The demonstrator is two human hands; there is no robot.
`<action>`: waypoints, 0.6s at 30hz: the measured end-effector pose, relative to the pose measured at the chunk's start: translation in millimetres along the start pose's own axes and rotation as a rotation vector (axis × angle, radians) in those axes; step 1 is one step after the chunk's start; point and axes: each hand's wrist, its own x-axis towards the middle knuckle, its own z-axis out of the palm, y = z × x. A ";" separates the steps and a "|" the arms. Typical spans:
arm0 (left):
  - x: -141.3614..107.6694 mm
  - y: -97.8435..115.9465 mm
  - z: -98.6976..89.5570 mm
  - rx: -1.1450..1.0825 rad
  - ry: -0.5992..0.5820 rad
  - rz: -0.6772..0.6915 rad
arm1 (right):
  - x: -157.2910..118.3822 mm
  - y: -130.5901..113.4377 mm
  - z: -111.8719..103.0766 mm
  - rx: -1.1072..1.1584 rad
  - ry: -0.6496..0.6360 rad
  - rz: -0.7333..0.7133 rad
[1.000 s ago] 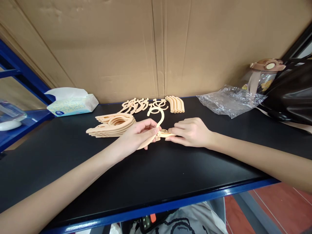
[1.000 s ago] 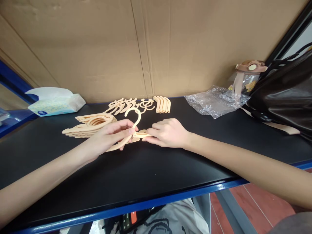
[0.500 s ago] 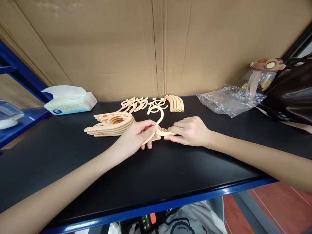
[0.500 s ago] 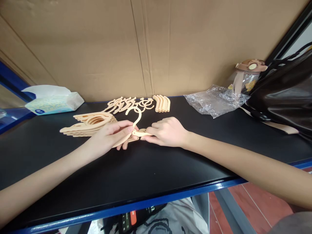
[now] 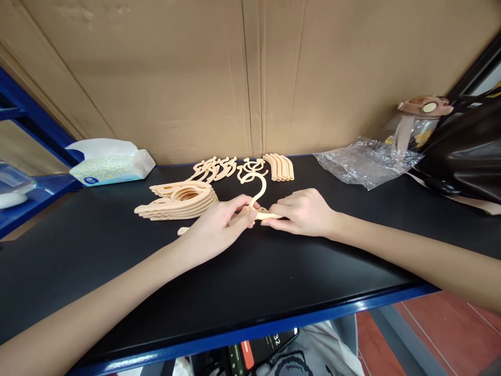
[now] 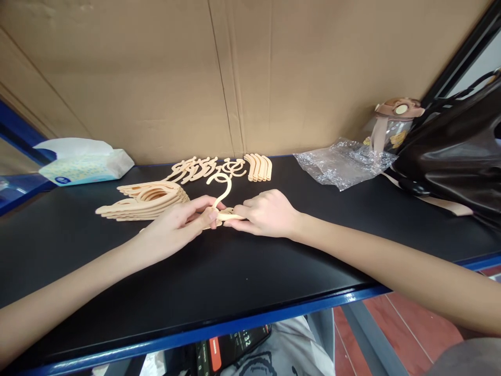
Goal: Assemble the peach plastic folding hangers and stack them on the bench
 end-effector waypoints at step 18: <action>0.8 -7.8 2.7 0.243 0.053 0.107 | -1.3 0.6 0.7 0.020 -0.075 0.045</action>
